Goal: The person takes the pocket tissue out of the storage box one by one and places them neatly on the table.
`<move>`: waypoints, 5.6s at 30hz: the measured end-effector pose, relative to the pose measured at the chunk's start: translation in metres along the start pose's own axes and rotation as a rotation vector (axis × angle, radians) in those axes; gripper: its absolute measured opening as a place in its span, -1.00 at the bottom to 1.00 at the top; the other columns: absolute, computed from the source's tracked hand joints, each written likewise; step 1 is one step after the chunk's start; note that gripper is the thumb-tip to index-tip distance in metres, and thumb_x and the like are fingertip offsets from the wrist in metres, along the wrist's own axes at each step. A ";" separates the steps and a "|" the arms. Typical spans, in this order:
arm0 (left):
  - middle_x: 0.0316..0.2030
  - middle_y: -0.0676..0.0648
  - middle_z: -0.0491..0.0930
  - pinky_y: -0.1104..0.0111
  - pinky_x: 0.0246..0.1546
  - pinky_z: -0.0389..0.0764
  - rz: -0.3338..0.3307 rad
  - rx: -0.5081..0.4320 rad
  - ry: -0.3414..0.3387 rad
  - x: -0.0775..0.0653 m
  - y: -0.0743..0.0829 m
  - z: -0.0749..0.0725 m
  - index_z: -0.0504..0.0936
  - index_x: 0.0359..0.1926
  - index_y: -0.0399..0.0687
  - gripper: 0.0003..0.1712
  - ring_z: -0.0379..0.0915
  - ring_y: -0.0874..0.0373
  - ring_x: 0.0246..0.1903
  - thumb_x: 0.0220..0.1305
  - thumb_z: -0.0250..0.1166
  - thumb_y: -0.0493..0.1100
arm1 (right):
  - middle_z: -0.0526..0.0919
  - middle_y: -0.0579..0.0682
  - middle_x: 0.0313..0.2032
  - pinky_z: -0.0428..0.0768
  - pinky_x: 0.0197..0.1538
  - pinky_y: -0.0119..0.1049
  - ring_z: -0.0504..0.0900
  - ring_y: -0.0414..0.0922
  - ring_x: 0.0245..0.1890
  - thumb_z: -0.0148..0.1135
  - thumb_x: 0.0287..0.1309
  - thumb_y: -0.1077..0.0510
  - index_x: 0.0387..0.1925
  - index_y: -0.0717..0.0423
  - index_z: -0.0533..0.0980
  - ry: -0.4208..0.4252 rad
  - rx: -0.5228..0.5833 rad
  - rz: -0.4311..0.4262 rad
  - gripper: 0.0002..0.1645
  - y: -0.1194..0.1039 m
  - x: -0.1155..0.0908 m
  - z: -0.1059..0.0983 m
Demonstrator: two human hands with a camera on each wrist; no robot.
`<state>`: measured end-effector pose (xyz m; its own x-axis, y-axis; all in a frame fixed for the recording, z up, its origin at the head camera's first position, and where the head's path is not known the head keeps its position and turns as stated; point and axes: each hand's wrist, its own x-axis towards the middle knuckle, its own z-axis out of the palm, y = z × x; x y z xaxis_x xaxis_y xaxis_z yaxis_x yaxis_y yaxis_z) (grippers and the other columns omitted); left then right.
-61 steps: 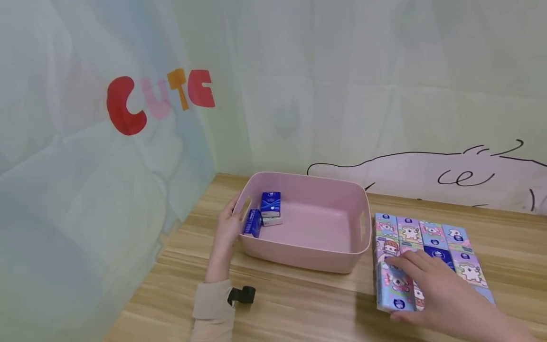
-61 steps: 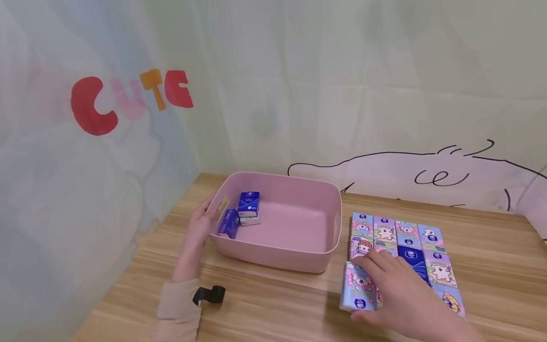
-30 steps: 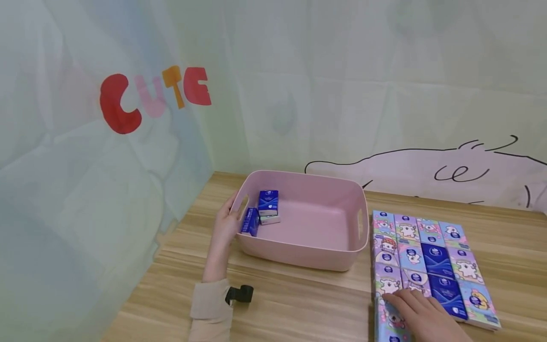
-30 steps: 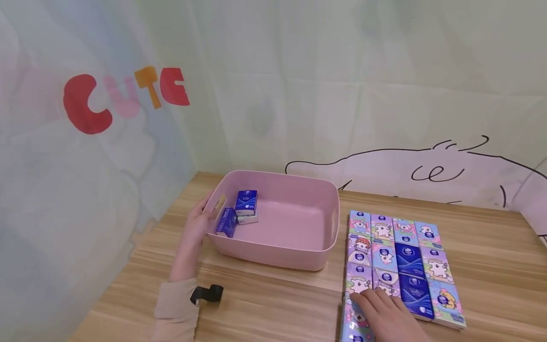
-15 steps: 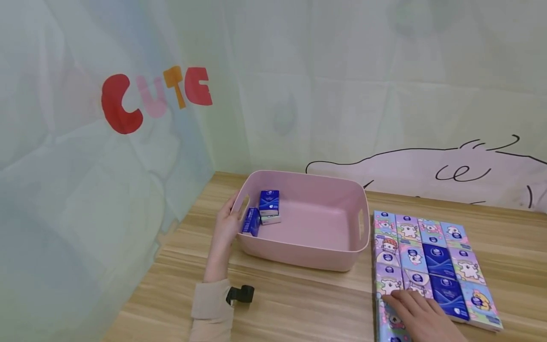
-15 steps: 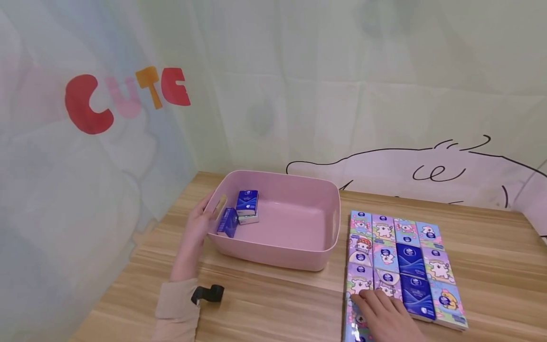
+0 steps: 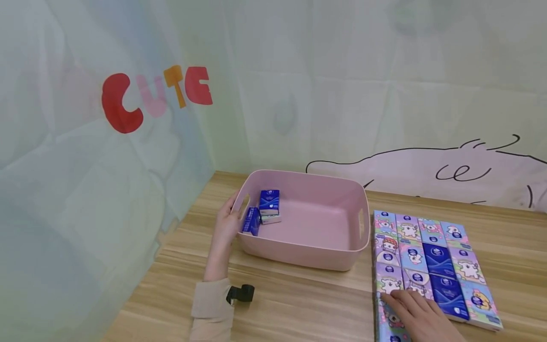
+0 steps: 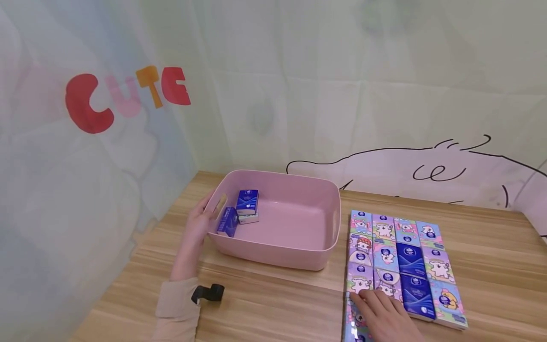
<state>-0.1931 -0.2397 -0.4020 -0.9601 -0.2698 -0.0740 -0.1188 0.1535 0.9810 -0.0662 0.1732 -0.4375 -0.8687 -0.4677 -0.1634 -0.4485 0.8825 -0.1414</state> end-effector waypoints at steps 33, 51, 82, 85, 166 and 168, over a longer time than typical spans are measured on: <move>0.44 -0.20 0.16 0.03 0.50 -0.04 0.027 0.005 0.009 -0.001 0.000 -0.001 0.20 0.43 -0.14 -0.38 -0.05 -0.10 0.48 0.35 -0.13 -0.40 | 0.45 0.05 0.26 0.47 0.22 0.15 0.41 0.12 0.27 0.39 0.05 -0.02 0.30 0.01 0.37 0.297 0.210 -0.330 -0.23 -0.044 0.090 -0.168; 0.40 -0.26 0.22 0.04 0.49 0.02 0.091 -0.016 0.032 0.001 0.000 -0.003 0.25 0.39 -0.23 -0.37 0.01 -0.12 0.45 0.28 -0.12 -0.46 | 0.53 0.12 0.17 0.44 0.28 0.04 0.47 0.08 0.22 0.35 0.06 0.00 0.25 0.17 0.42 0.137 0.141 -0.370 -0.27 -0.089 0.204 -0.207; 0.39 -0.26 0.24 0.03 0.48 0.02 0.074 0.005 0.042 -0.001 -0.001 0.001 0.25 0.39 -0.22 -0.44 0.09 -0.13 0.42 0.38 -0.12 -0.36 | 0.15 0.18 0.45 0.12 0.49 0.04 0.08 0.09 0.47 0.31 0.12 -0.11 0.45 0.21 0.06 -0.184 -0.020 -0.302 0.03 -0.132 0.306 -0.113; 0.36 -0.28 0.29 0.03 0.47 0.06 0.072 0.001 0.048 -0.001 -0.001 0.001 0.24 0.40 -0.23 -0.45 0.20 -0.13 0.32 0.41 -0.12 -0.34 | 0.13 0.16 0.45 0.14 0.48 0.08 0.07 0.08 0.47 0.30 0.13 -0.15 0.46 0.19 0.05 -0.182 -0.043 -0.289 0.03 -0.134 0.307 -0.106; 0.47 -0.17 0.11 0.04 0.52 -0.11 0.025 0.004 -0.006 0.009 -0.006 -0.003 0.16 0.44 -0.16 -0.34 -0.11 -0.08 0.49 0.31 -0.13 -0.41 | 0.51 -0.20 -0.16 0.48 -0.36 -0.39 0.40 -0.34 -0.22 0.61 -0.68 -0.37 0.06 -0.03 0.48 0.465 -0.002 -0.198 0.11 0.072 -0.018 -0.005; 0.47 -0.15 0.10 0.05 0.52 -0.12 0.018 0.008 -0.008 0.009 -0.006 -0.003 0.16 0.45 -0.14 -0.35 -0.12 -0.07 0.50 0.33 -0.14 -0.40 | 0.51 -0.20 -0.18 0.48 -0.36 -0.38 0.40 -0.34 -0.24 0.59 -0.68 -0.41 0.06 -0.04 0.47 0.475 -0.037 -0.204 0.11 0.073 -0.019 0.003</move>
<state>-0.2006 -0.2462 -0.4077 -0.9641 -0.2592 -0.0578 -0.1036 0.1663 0.9806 -0.0820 0.2468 -0.4473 -0.7585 -0.5641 0.3263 -0.6185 0.7808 -0.0881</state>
